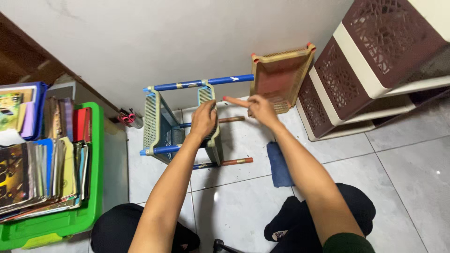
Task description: The person assembles a small plastic storage rack by inserting blue and orange rods into the frame slots. They wipe each rod with a blue cloth before insertion and place the rods into the rack frame one by one.
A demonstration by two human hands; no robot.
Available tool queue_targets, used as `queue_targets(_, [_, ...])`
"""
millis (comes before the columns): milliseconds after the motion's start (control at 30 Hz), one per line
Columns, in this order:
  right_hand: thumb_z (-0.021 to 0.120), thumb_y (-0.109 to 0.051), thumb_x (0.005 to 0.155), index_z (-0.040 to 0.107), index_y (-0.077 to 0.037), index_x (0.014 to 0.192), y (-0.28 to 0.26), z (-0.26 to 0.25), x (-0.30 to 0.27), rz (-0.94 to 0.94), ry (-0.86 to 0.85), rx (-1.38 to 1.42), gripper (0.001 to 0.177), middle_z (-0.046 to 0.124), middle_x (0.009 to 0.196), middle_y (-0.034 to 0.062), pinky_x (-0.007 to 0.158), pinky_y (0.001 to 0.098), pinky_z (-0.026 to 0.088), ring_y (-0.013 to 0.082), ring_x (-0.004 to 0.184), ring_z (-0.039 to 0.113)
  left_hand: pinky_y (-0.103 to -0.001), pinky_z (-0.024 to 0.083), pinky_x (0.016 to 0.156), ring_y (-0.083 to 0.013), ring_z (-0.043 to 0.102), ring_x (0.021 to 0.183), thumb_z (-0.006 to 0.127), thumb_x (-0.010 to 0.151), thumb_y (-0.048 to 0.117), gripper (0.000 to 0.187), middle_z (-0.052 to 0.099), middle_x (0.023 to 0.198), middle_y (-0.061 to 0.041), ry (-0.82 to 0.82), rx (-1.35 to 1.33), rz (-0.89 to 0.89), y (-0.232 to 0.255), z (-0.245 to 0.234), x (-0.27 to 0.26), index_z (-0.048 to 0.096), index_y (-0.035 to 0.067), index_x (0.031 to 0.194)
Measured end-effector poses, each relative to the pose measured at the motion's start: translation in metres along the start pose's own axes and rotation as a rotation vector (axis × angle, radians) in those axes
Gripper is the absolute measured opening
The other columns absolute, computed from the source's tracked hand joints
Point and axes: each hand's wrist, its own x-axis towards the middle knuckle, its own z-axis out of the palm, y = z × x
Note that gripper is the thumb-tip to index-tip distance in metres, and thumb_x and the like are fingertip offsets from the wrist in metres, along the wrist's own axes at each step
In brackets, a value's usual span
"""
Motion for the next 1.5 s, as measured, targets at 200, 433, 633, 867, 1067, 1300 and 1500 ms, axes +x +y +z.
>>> queue_targets(200, [0.064, -0.009, 0.096, 0.053, -0.002, 0.137, -0.031, -0.05, 0.001, 0.037, -0.17, 0.536, 0.043, 0.073, 0.102, 0.0063, 0.068, 0.0255, 0.058, 0.0118, 0.08, 0.07, -0.049, 0.049, 0.089, -0.0367, 0.062, 0.102, 0.07, 0.094, 0.043, 0.04, 0.062, 0.113, -0.015, -0.135, 0.22, 0.096, 0.038, -0.045, -0.037, 0.067, 0.008, 0.113])
queue_targets(433, [0.064, -0.009, 0.081, 0.071, 0.001, 0.106, -0.074, -0.036, -0.059, -0.217, -0.338, -0.224, 0.028, 0.071, 0.09, 0.0155, 0.08, 0.042, 0.057, 0.028, 0.088, 0.073, -0.048, 0.052, 0.073, -0.0339, 0.061, 0.096, 0.076, 0.077, 0.053, 0.056, 0.057, 0.101, -0.013, -0.212, 0.386, 0.332, 0.05, -0.069, -0.076, 0.063, 0.008, 0.107])
queue_targets(633, [0.075, -0.026, 0.08, 0.073, -0.007, 0.088, -0.118, -0.038, -0.083, -0.232, -0.158, -0.694, 0.021, 0.073, 0.089, 0.0183, 0.078, 0.0533, 0.053, 0.0419, 0.088, 0.069, -0.05, 0.055, 0.07, -0.0367, 0.066, 0.095, 0.076, 0.082, 0.052, 0.056, 0.063, 0.105, -0.013, -0.307, 0.385, 0.191, 0.036, -0.071, -0.085, 0.061, 0.01, 0.115])
queue_targets(867, [0.075, -0.024, 0.079, 0.074, -0.012, 0.084, -0.121, -0.036, -0.072, -0.373, -0.092, -0.936, 0.013, 0.074, 0.081, 0.0138, 0.071, 0.0508, 0.055, 0.0357, 0.081, 0.072, -0.048, 0.054, 0.071, -0.0346, 0.067, 0.089, 0.075, 0.084, 0.05, 0.046, 0.067, 0.1, -0.008, -0.291, 0.286, 0.168, 0.039, -0.089, -0.073, 0.065, 0.01, 0.106])
queue_targets(1067, [0.078, -0.027, 0.075, 0.073, -0.013, 0.081, -0.128, -0.035, -0.066, -0.462, -0.061, -0.945, 0.016, 0.074, 0.081, 0.0112, 0.069, 0.0503, 0.054, 0.0345, 0.08, 0.072, -0.05, 0.051, 0.072, -0.0359, 0.066, 0.092, 0.078, 0.079, 0.051, 0.049, 0.07, 0.094, -0.009, -0.277, 0.219, 0.167, 0.052, -0.11, -0.043, 0.066, 0.008, 0.098])
queue_targets(1300, [0.082, -0.038, 0.071, 0.072, -0.013, 0.078, -0.141, -0.034, -0.066, -0.486, -0.007, -0.974, 0.028, 0.072, 0.077, 0.0092, 0.066, 0.05, 0.052, 0.0335, 0.076, 0.071, -0.051, 0.05, 0.072, -0.037, 0.067, 0.09, 0.081, 0.073, 0.053, 0.053, 0.071, 0.093, -0.011, -0.282, 0.162, 0.142, 0.066, -0.121, -0.019, 0.069, 0.006, 0.095])
queue_targets(1500, [0.082, -0.041, 0.077, 0.072, -0.012, 0.081, -0.136, -0.034, -0.06, -0.48, -0.012, -0.972, 0.03, 0.072, 0.078, 0.0102, 0.067, 0.0486, 0.053, 0.0329, 0.077, 0.071, -0.051, 0.05, 0.072, -0.0373, 0.067, 0.088, 0.081, 0.075, 0.052, 0.052, 0.071, 0.09, -0.012, -0.291, 0.172, 0.122, 0.068, -0.121, -0.011, 0.069, 0.005, 0.093])
